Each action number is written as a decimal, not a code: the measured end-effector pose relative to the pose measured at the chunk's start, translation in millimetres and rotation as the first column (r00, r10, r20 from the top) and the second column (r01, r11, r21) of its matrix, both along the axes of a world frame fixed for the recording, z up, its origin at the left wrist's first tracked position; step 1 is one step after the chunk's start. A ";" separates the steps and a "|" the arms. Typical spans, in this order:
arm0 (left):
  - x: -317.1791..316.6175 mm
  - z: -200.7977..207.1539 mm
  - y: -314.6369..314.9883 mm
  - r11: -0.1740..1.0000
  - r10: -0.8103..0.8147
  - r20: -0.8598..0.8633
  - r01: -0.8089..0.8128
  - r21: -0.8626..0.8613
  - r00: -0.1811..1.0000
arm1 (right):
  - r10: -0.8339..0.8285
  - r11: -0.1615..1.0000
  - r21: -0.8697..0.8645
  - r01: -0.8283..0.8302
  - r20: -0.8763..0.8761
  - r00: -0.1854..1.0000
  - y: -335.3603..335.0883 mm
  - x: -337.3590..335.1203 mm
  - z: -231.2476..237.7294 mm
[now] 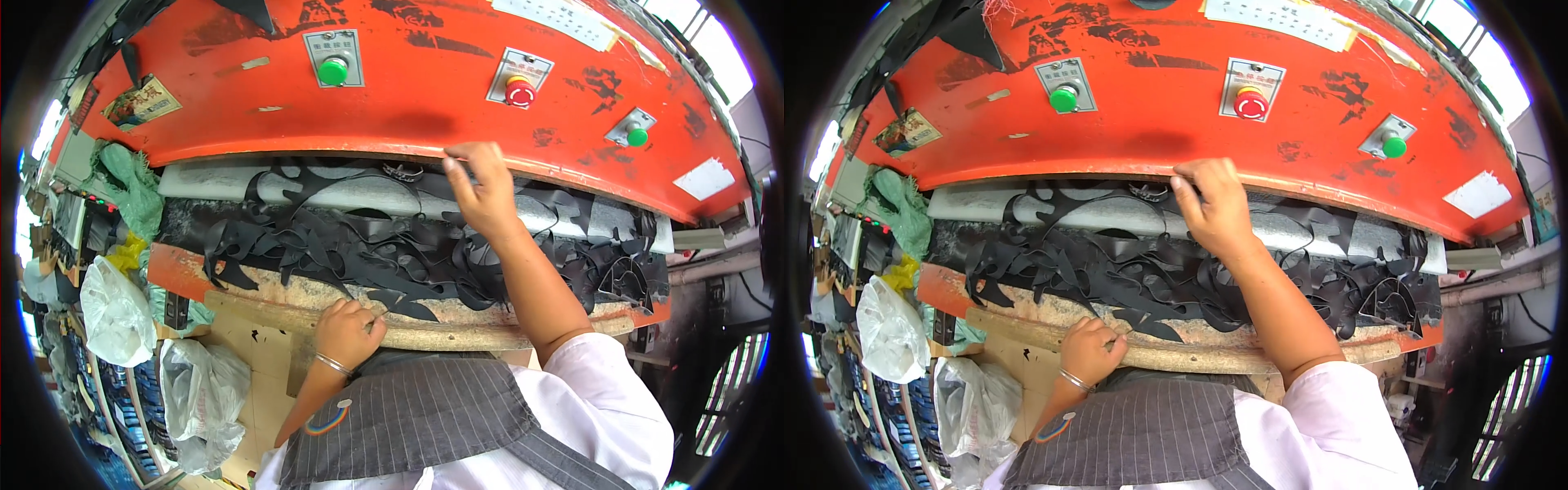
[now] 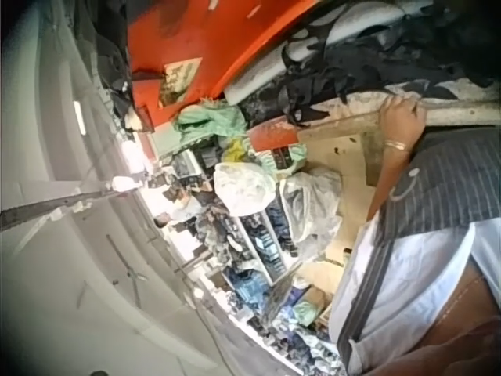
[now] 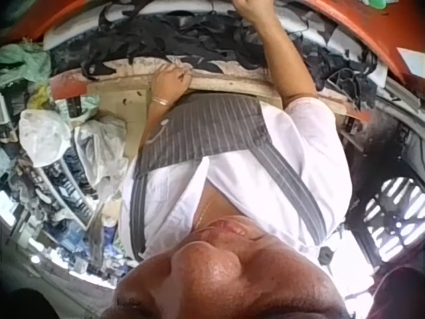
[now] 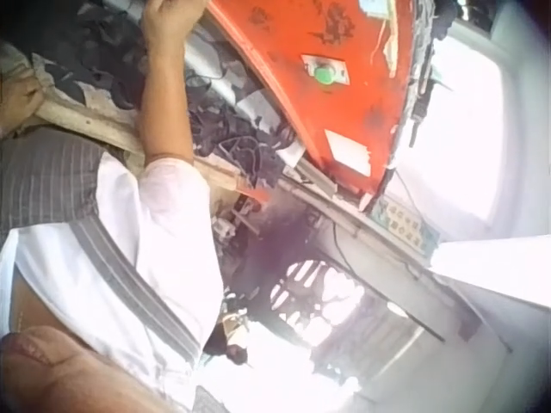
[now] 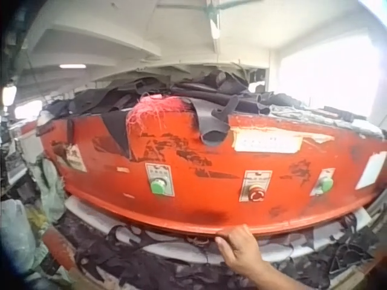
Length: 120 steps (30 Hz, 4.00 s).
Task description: Use a hydraulic press and metal dies to cut shoe components from leather sheets.
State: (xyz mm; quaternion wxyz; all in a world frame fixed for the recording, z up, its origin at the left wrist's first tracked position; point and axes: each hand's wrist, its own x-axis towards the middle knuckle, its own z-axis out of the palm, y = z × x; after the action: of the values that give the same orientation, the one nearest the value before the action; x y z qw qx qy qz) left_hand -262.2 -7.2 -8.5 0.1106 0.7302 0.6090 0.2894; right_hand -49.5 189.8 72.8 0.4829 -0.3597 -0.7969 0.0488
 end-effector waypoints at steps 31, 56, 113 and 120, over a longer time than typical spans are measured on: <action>-36.9 -63.9 197.5 0.966 -0.090 0.016 0.083 0.246 0.996 | 0.116 0.966 -0.255 -0.049 0.254 0.960 44.2 51.1 -105.9; -26.6 156.5 205.3 0.847 -0.126 0.234 -0.019 0.531 0.964 | -0.730 0.512 0.256 0.820 -0.372 0.573 38.1 171.9 57.7; 103.6 17.3 125.1 0.952 0.077 0.849 0.216 -0.219 0.523 | 0.229 0.771 -0.506 -0.387 -0.347 0.910 -27.7 59.9 -62.8; 157.7 28.6 117.2 0.985 -0.059 0.402 0.119 -0.127 0.914 | 0.273 0.799 -0.461 -0.387 -0.295 0.916 -33.9 124.4 -68.2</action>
State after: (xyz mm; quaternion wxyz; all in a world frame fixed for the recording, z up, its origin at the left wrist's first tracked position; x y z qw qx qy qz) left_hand -104.5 110.0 20.1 0.2989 0.6732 0.5599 0.3794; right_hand 74.9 155.9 4.5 0.4370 -0.3221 -0.7489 0.3801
